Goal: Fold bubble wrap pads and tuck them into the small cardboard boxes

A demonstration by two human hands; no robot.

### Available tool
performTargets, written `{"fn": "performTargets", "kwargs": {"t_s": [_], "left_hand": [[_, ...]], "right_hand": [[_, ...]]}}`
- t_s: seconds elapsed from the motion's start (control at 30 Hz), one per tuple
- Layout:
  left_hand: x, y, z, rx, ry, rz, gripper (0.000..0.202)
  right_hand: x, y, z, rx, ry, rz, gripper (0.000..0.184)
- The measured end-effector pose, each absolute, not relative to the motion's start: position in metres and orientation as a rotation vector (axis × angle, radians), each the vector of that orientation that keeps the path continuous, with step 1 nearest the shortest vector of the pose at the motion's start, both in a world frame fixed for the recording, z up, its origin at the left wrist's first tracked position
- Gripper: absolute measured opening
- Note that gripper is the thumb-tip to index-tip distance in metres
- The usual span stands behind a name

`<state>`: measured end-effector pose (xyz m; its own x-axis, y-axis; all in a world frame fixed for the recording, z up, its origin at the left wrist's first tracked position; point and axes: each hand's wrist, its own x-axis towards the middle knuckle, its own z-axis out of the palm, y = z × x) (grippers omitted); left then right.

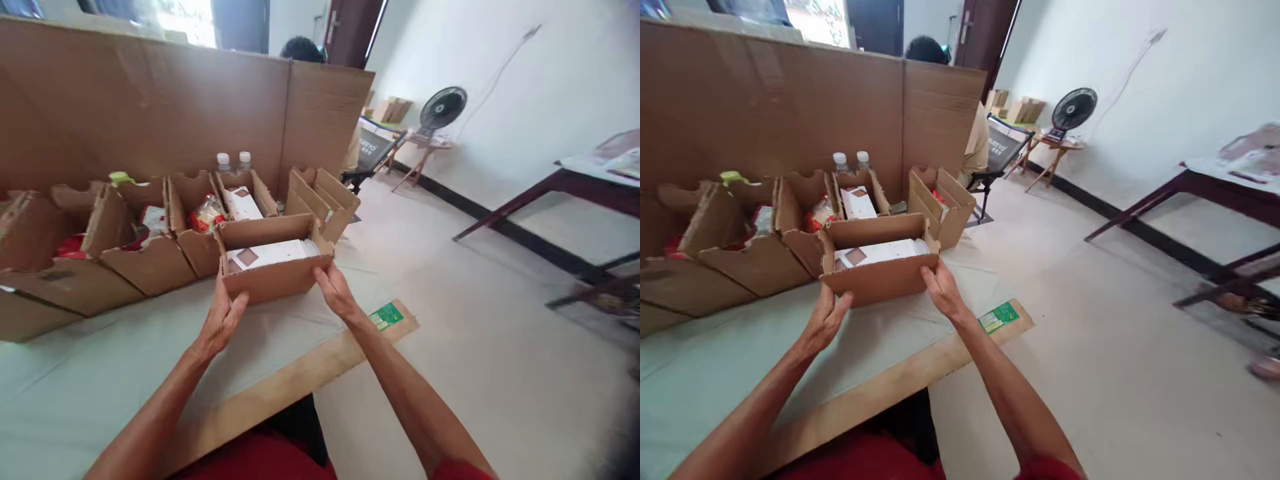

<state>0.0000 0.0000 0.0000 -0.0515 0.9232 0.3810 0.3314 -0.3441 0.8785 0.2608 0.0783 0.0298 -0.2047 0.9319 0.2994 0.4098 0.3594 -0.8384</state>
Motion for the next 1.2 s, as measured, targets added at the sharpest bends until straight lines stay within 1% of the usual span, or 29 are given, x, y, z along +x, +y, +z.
{"fn": "performTargets", "kwargs": {"t_s": [0.1, 0.2, 0.33, 0.4, 0.47, 0.57, 0.63, 0.73, 0.83, 0.93, 1.0, 1.07, 1.13, 1.2], "left_hand": [[-0.006, -0.039, -0.007, 1.565, 1.472, 1.436, 0.072], [-0.028, -0.072, -0.005, 1.465, 1.605, 1.542, 0.067], [-0.063, -0.079, 0.027, 1.411, 1.680, 1.838, 0.072], [-0.063, -0.062, 0.050, 1.442, 1.603, 2.004, 0.076], [-0.050, -0.039, 0.069, 1.525, 1.416, 2.096, 0.081], [-0.028, -0.018, 0.081, 1.625, 1.188, 2.036, 0.079], [-0.028, -0.022, 0.081, 1.634, 1.171, 2.002, 0.072], [-0.053, -0.044, 0.081, 1.539, 1.297, 2.136, 0.065], [-0.073, -0.049, 0.088, 1.418, 1.368, 2.298, 0.072], [-0.059, -0.028, 0.092, 1.480, 1.205, 2.237, 0.083], [-0.045, -0.015, 0.089, 1.581, 1.126, 2.078, 0.083], [-0.046, -0.015, 0.086, 1.603, 1.140, 1.993, 0.081], [-0.064, -0.026, 0.086, 1.532, 1.245, 2.066, 0.079], [-0.086, -0.037, 0.091, 1.439, 1.358, 2.235, 0.079]], "right_hand": [[0.249, 0.049, 0.034, -1.138, -1.801, 0.759, 0.051], [0.221, 0.032, 0.050, -1.032, -1.822, 0.744, 0.049], [0.180, 0.036, 0.088, -0.890, -1.793, 0.773, 0.052], [0.175, 0.043, 0.108, -0.832, -1.733, 0.725, 0.053], [0.184, 0.047, 0.126, -0.813, -1.665, 0.620, 0.051], [0.203, 0.041, 0.146, -0.829, -1.565, 0.467, 0.042], [0.202, 0.030, 0.154, -0.815, -1.509, 0.418, 0.038], [0.177, 0.016, 0.157, -0.739, -1.538, 0.504, 0.038], [0.153, 0.020, 0.156, -0.638, -1.613, 0.615, 0.047], [0.157, 0.036, 0.146, -0.585, -1.487, 0.584, 0.048], [0.164, 0.044, 0.135, -0.617, -1.352, 0.550, 0.046], [0.160, 0.046, 0.126, -0.647, -1.282, 0.546, 0.048], [0.143, 0.042, 0.124, -0.640, -1.334, 0.612, 0.050], [0.124, 0.039, 0.130, -0.609, -1.450, 0.691, 0.053]]}}
